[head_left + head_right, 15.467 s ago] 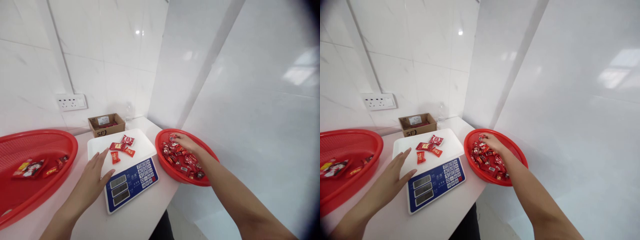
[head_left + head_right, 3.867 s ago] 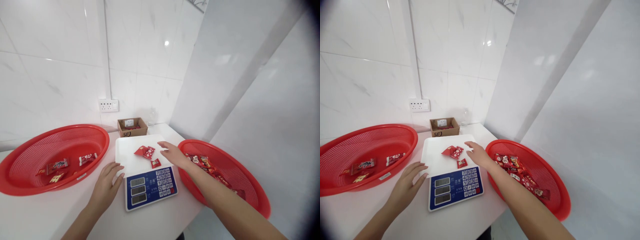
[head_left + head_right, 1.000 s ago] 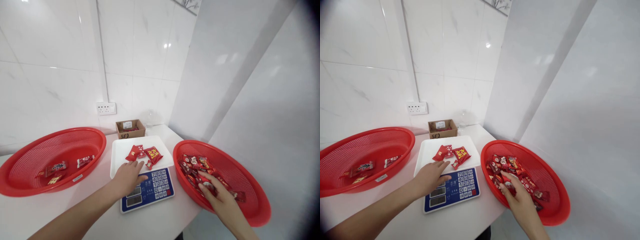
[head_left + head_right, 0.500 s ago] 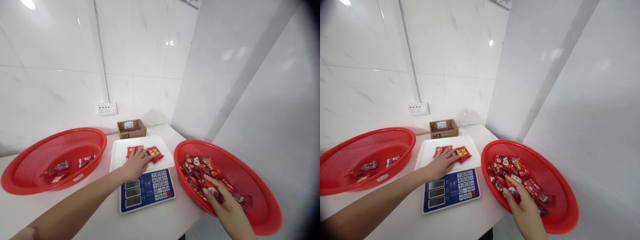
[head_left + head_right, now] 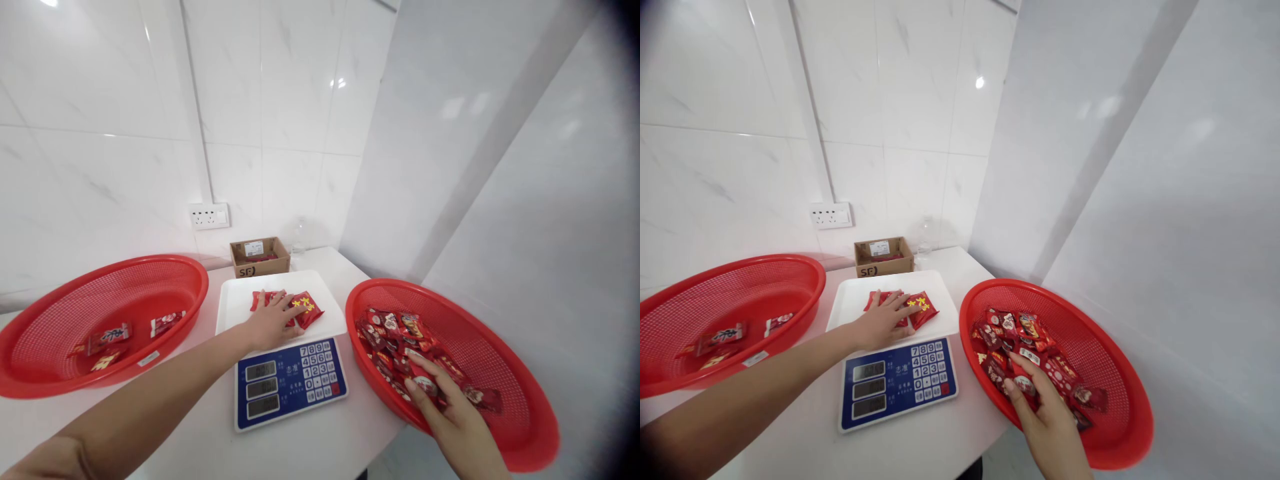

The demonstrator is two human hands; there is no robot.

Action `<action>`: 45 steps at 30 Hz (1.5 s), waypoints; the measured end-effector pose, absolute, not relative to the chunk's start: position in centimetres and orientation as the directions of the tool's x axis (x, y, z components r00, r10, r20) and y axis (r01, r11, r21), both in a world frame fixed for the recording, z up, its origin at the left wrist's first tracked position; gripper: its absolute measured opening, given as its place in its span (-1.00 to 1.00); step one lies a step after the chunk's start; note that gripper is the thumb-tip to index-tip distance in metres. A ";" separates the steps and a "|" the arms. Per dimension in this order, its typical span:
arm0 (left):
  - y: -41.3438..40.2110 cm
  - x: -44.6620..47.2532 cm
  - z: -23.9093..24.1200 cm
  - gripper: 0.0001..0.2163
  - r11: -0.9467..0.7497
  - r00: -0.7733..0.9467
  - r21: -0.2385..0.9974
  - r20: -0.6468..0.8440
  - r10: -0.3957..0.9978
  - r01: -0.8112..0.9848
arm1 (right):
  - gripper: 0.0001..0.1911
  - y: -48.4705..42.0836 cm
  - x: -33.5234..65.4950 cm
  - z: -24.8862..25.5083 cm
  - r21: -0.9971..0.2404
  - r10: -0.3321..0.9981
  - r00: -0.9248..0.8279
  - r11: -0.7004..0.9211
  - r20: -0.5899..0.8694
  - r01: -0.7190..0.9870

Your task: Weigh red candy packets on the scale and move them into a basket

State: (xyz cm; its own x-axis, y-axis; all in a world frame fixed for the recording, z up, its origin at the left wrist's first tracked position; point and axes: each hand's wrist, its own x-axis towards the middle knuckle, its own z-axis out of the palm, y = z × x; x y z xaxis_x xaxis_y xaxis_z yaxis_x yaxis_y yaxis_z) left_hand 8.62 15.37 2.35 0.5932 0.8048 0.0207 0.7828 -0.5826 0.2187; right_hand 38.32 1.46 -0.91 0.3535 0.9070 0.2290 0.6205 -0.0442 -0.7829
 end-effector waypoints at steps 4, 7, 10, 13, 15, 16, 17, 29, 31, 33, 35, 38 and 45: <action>15.0 7.3 3.0 -0.54 -0.578 0.585 0.225 0.039 0.810 0.785 | -0.44 1.4 38.4 -1.0 -0.779 0.909 0.345 -0.039 0.232 0.626; 13.9 6.3 3.3 -0.55 -0.565 0.564 0.244 0.081 0.822 0.789 | -0.44 1.6 38.2 -0.9 -0.783 0.909 0.350 -0.043 0.228 0.620; 11.4 5.8 3.6 -0.56 -0.595 0.581 0.338 0.155 0.799 0.729 | -0.43 1.7 38.2 -0.9 -0.797 0.904 0.363 -0.045 0.223 0.602; 7.7 5.8 3.9 -0.59 -0.583 0.607 0.496 0.133 0.783 0.643 | -0.39 1.4 38.1 -0.9 -0.829 0.873 0.425 -0.044 0.239 0.558; 5.2 6.1 3.9 -0.59 -0.514 0.613 0.625 0.071 0.787 0.587 | -0.33 1.1 37.5 -0.7 -0.871 0.843 0.479 -0.024 0.246 0.490; 4.2 6.4 3.8 -0.59 -0.471 0.612 0.683 0.043 0.789 0.559 | -0.29 0.9 36.9 -0.5 -0.895 0.840 0.486 -0.001 0.242 0.447; 3.3 6.7 3.6 -0.58 -0.426 0.607 0.732 0.021 0.794 0.532 | -0.24 0.6 36.1 -0.4 -0.914 0.856 0.464 0.024 0.228 0.404; 0.6 11.3 -1.1 -0.60 0.214 0.588 0.960 -0.070 0.806 -0.180 | -0.47 -1.7 25.3 -2.3 -0.892 0.927 -0.359 0.252 0.110 0.375; 0.5 10.9 -0.7 -0.61 0.271 0.501 0.938 -0.131 0.856 -0.218 | -0.44 -1.8 26.0 -1.4 -0.868 0.914 -0.387 0.285 0.118 0.406; 0.8 9.9 0.1 -0.63 0.320 0.343 0.908 -0.220 0.913 -0.269 | -0.43 -1.6 27.5 0.0 -0.813 0.910 -0.387 0.334 0.147 0.477; 1.4 8.5 0.8 -0.67 0.347 0.234 0.882 -0.282 0.930 -0.318 | -0.46 -0.9 29.8 1.8 -0.722 0.927 -0.331 0.351 0.178 0.596; 2.4 6.5 0.7 -0.70 0.428 0.200 0.836 -0.380 0.903 -0.344 | -0.52 1.0 34.5 4.0 -0.584 0.965 -0.145 0.247 0.216 0.773; 1.4 6.7 -0.2 -0.57 0.464 0.313 0.850 -0.383 0.869 -0.248 | -0.59 5.6 41.5 3.6 -0.052 0.938 0.036 -0.058 -0.346 0.997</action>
State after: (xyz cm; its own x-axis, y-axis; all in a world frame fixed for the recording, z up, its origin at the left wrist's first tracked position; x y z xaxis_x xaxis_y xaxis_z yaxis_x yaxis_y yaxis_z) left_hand 6.68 1.44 -0.22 0.3131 0.8691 -0.3830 -0.2483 0.4641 0.8503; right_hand 41.47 5.62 3.57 0.0363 0.9376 -0.3458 0.9970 -0.0577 -0.0517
